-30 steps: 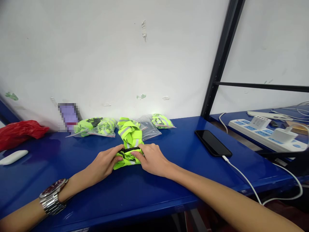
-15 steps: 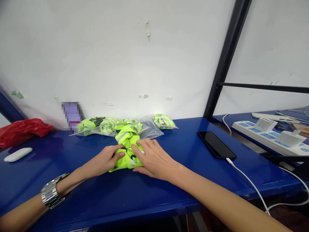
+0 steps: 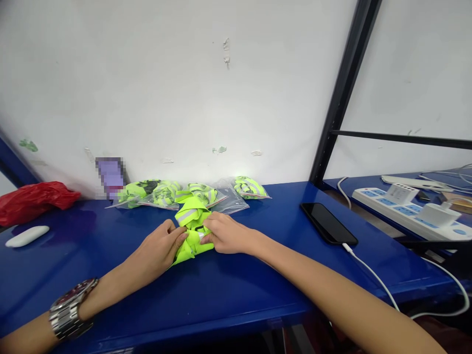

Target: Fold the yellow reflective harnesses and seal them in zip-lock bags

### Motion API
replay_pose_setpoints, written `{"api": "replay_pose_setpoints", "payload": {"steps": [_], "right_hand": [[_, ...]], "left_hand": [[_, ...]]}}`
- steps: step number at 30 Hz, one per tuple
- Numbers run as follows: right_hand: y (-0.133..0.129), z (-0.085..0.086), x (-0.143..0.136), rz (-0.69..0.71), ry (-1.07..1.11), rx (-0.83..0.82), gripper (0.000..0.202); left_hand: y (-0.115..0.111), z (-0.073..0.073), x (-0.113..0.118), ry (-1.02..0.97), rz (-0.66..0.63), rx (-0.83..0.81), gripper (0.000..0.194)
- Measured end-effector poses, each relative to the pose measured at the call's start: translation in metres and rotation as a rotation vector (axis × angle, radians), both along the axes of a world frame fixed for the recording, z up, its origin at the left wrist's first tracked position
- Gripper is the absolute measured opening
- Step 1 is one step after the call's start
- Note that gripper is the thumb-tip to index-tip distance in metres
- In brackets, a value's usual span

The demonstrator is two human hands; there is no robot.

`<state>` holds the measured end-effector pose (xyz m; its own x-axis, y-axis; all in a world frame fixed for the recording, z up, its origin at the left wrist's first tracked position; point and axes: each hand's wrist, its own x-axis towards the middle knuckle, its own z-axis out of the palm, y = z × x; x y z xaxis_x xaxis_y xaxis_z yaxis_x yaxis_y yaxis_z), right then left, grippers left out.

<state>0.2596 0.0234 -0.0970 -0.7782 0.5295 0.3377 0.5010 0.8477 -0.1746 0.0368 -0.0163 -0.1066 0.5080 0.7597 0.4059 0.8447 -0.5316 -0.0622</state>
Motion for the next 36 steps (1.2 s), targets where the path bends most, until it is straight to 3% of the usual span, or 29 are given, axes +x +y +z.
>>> {"api": "replay_pose_setpoints", "payload": {"steps": [3, 5, 8, 9, 11, 13, 17, 22, 24, 27, 31, 36], "right_hand": [[0.006, 0.004, -0.005, -0.090, -0.021, -0.089, 0.015], [0.009, 0.005, -0.007, -0.116, -0.023, -0.148, 0.019], [0.014, 0.006, -0.005, -0.119, 0.024, -0.225, 0.014], [0.015, 0.005, -0.003, -0.114, 0.071, -0.239, 0.009], [0.016, 0.004, -0.001, -0.089, 0.173, -0.250, 0.020], [0.015, 0.002, 0.000, -0.058, 0.216, -0.239, 0.027], [0.013, -0.003, -0.002, -0.004, 0.142, -0.164, 0.009], [0.003, -0.007, 0.000, 0.030, 0.088, -0.118, 0.033], [-0.003, -0.007, 0.002, 0.026, 0.079, -0.086, 0.039], [-0.008, -0.008, 0.004, 0.017, 0.037, 0.018, 0.063], [-0.007, -0.012, 0.001, 0.014, -0.053, 0.155, 0.045], [-0.004, -0.018, -0.004, -0.104, -0.046, 0.252, 0.042]], "left_hand": [[-0.007, -0.006, -0.008, -0.191, -0.062, 0.109, 0.026], [-0.014, -0.007, -0.014, -0.197, -0.179, 0.245, 0.021], [-0.021, -0.003, -0.021, -0.001, -0.432, 0.417, 0.021], [-0.021, -0.001, -0.023, 0.077, -0.492, 0.450, 0.026], [-0.017, 0.003, -0.026, 0.189, -0.542, 0.481, 0.039], [-0.010, 0.005, -0.027, 0.240, -0.548, 0.476, 0.045], [0.007, 0.000, -0.024, 0.253, -0.507, 0.430, 0.045], [0.016, -0.008, -0.021, 0.189, -0.485, 0.295, 0.040], [0.015, -0.007, -0.019, 0.199, -0.452, 0.230, 0.047], [0.013, -0.002, -0.016, 0.232, -0.393, 0.155, 0.059], [0.018, 0.003, -0.009, 0.250, -0.359, 0.119, 0.045], [0.026, 0.004, -0.005, 0.222, -0.293, 0.017, 0.031]]}}
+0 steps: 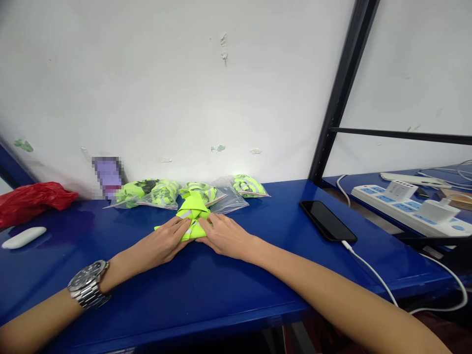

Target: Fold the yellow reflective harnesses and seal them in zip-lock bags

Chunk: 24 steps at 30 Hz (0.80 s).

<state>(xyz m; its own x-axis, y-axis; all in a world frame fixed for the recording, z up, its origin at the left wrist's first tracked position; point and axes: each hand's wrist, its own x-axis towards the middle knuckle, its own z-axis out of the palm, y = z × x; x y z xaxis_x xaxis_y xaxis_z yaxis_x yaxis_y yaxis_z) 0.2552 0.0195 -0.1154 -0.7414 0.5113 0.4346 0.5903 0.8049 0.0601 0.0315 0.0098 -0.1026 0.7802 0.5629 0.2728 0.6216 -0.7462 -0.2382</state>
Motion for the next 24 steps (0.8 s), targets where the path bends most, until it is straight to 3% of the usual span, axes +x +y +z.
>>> {"api": "replay_pose_setpoints", "payload": {"steps": [5, 9, 11, 14, 17, 20, 24], "right_hand": [[-0.011, 0.009, -0.006, 0.001, 0.096, -0.162, 0.036], [-0.016, 0.020, -0.010, 0.012, 0.129, -0.354, 0.043], [-0.015, 0.023, -0.010, 0.025, 0.116, -0.425, 0.048], [-0.013, 0.024, -0.010, -0.037, 0.075, -0.467, 0.052], [-0.013, 0.016, -0.010, -0.157, 0.077, -0.330, 0.048], [-0.012, 0.005, -0.012, -0.231, 0.135, -0.089, 0.035], [-0.013, -0.001, -0.013, -0.111, 0.121, 0.100, 0.031]], "left_hand": [[-0.012, 0.010, -0.002, -0.224, 0.043, -0.288, 0.029], [-0.022, 0.026, 0.002, -0.230, 0.141, -0.486, 0.038], [-0.022, 0.030, 0.004, -0.199, 0.180, -0.500, 0.040], [-0.018, 0.026, 0.003, -0.169, 0.241, -0.345, 0.037], [-0.011, 0.013, 0.002, -0.186, 0.264, -0.290, 0.027], [-0.005, 0.001, 0.003, -0.241, 0.190, -0.233, 0.016], [-0.001, -0.007, 0.006, -0.203, 0.149, -0.093, 0.016]]}}
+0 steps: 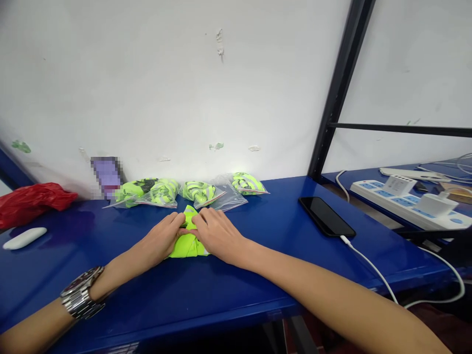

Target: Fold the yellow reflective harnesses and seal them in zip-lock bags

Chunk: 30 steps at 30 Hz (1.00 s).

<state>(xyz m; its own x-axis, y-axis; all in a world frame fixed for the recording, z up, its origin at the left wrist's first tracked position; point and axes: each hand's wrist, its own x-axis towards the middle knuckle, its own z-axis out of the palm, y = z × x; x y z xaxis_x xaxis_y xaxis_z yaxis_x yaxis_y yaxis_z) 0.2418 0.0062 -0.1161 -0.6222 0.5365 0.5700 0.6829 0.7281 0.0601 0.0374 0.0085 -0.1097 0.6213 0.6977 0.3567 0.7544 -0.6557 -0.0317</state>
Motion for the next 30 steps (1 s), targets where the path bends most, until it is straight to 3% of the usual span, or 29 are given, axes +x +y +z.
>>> {"api": "replay_pose_setpoints", "payload": {"steps": [3, 7, 13, 19, 25, 27, 30], "right_hand": [[-0.007, 0.003, 0.002, 0.120, -0.050, 0.022, 0.040], [-0.013, 0.007, 0.006, 0.150, -0.118, 0.003, 0.061], [-0.006, 0.007, 0.005, 0.111, -0.209, -0.044, 0.040], [-0.003, 0.009, 0.003, 0.092, -0.037, -0.194, 0.031], [0.004, 0.015, -0.004, -0.017, 0.076, -0.424, 0.049], [0.008, 0.014, -0.008, -0.088, 0.086, -0.411, 0.046], [0.013, 0.009, -0.013, -0.156, 0.115, -0.238, 0.035]], "left_hand": [[-0.003, 0.000, 0.001, 0.031, 0.031, 0.089, 0.023], [-0.017, 0.002, 0.001, 0.011, 0.002, 0.130, 0.031], [-0.030, 0.003, -0.003, 0.081, -0.040, 0.177, 0.050], [-0.019, 0.009, -0.004, 0.024, 0.024, -0.005, 0.041], [-0.011, 0.018, 0.002, -0.071, 0.097, -0.244, 0.039], [-0.004, 0.021, 0.003, -0.035, 0.048, -0.226, 0.042], [0.009, 0.022, 0.000, 0.046, 0.027, -0.222, 0.046]]}}
